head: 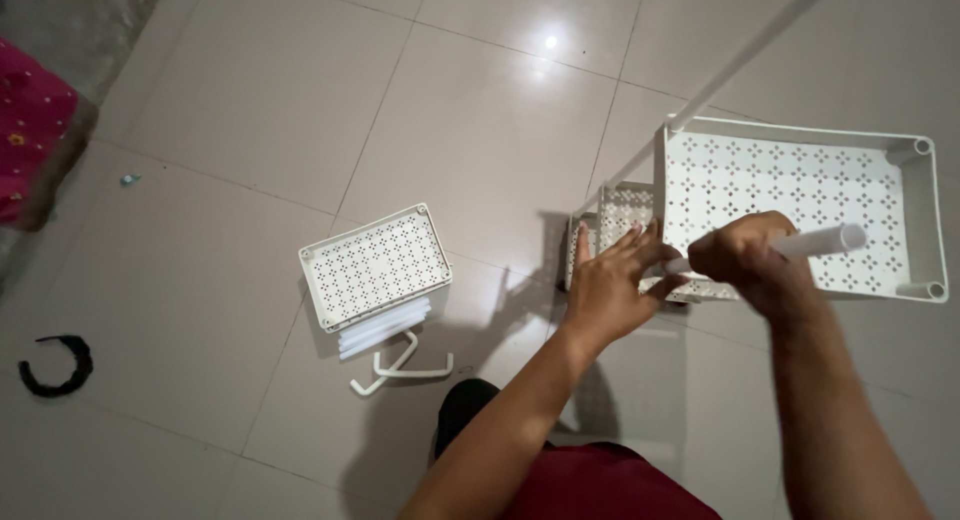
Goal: The person assembles a white plastic storage rack by inserting vertical poles into the corners of perforated trays and securing them with small connectors. They stack multiple trays and add corner supports to form a multi-tiered unit.
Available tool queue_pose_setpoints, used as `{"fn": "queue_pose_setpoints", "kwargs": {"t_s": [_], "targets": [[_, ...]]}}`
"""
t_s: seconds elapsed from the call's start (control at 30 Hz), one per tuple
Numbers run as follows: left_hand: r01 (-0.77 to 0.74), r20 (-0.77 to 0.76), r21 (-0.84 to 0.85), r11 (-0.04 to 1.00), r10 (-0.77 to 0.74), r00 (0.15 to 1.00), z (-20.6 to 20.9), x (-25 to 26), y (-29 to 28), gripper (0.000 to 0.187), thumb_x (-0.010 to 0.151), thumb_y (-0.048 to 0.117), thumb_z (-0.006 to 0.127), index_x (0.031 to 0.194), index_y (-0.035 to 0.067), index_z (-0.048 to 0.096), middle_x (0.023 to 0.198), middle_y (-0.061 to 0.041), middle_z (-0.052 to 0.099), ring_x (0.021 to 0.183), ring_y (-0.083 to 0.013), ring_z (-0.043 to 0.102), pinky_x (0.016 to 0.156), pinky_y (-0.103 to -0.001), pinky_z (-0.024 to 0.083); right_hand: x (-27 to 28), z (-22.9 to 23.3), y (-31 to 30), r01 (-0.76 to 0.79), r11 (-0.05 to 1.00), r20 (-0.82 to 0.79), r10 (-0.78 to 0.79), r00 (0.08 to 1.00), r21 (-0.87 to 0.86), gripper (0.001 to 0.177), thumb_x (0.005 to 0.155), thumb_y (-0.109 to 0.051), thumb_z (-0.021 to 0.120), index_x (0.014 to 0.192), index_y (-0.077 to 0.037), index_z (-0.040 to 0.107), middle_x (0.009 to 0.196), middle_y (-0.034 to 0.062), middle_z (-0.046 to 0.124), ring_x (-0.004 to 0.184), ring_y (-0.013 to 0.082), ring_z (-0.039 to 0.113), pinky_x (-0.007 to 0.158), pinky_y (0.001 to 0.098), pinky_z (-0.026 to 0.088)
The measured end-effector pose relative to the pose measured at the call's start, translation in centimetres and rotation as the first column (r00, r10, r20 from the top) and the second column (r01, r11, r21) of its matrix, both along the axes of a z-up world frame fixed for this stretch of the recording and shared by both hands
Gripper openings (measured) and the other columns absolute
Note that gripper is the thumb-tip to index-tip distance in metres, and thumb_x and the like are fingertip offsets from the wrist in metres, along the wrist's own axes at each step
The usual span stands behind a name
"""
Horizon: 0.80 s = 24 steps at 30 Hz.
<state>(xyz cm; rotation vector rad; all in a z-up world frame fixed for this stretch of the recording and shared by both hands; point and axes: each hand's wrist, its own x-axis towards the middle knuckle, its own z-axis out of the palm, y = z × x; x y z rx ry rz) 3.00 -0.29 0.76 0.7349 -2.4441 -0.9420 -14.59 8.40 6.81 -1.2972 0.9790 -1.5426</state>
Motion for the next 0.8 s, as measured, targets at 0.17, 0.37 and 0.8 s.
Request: {"fn": "queue_pose_setpoints", "kwargs": {"t_s": [0.17,0.37,0.8], "targets": [[-0.003,0.012,0.027,1.000,0.002,1.000,0.2,-0.3,-0.8,0.042,0.094,0.058,0.061,0.128,0.034,0.068,0.146,0.006,0.061,0.141,-0.0208,0.051,0.126,-0.068,-0.003,-0.1,0.7,-1.1,-0.040,0.990,0.010,0.039,0.999,0.136,0.056,0.108,-0.044,0.064,0.069,-0.015,0.037,0.063,-0.0059,0.035,0.060,0.0104,0.034,0.060,0.0328,0.029],[-0.013,0.031,0.003,1.000,0.013,0.999,0.4,-0.3,-1.8,0.037,0.090,0.053,0.064,0.120,0.031,0.070,0.155,0.005,0.053,0.140,-0.0182,0.053,0.126,-0.066,0.004,10.8,-0.4,-2.2,0.800,0.571,-0.069,-0.819,0.569,-0.181,0.019,0.108,-0.024,0.051,0.111,-0.006,0.047,0.099,0.0014,0.053,0.092,0.0114,0.053,0.087,0.0306,0.047],[0.010,0.051,0.040,0.999,-0.012,0.999,1.2,-0.3,-1.3,0.036,0.088,0.053,0.068,0.116,0.031,0.070,0.153,0.006,0.054,0.145,-0.0215,0.045,0.123,-0.066,0.004,-1.7,-0.1,-2.3,-0.199,0.964,-0.061,0.212,0.975,0.175,0.058,0.103,-0.043,0.070,0.065,-0.013,0.039,0.060,-0.0029,0.039,0.057,0.0105,0.033,0.056,0.0293,0.028]]}}
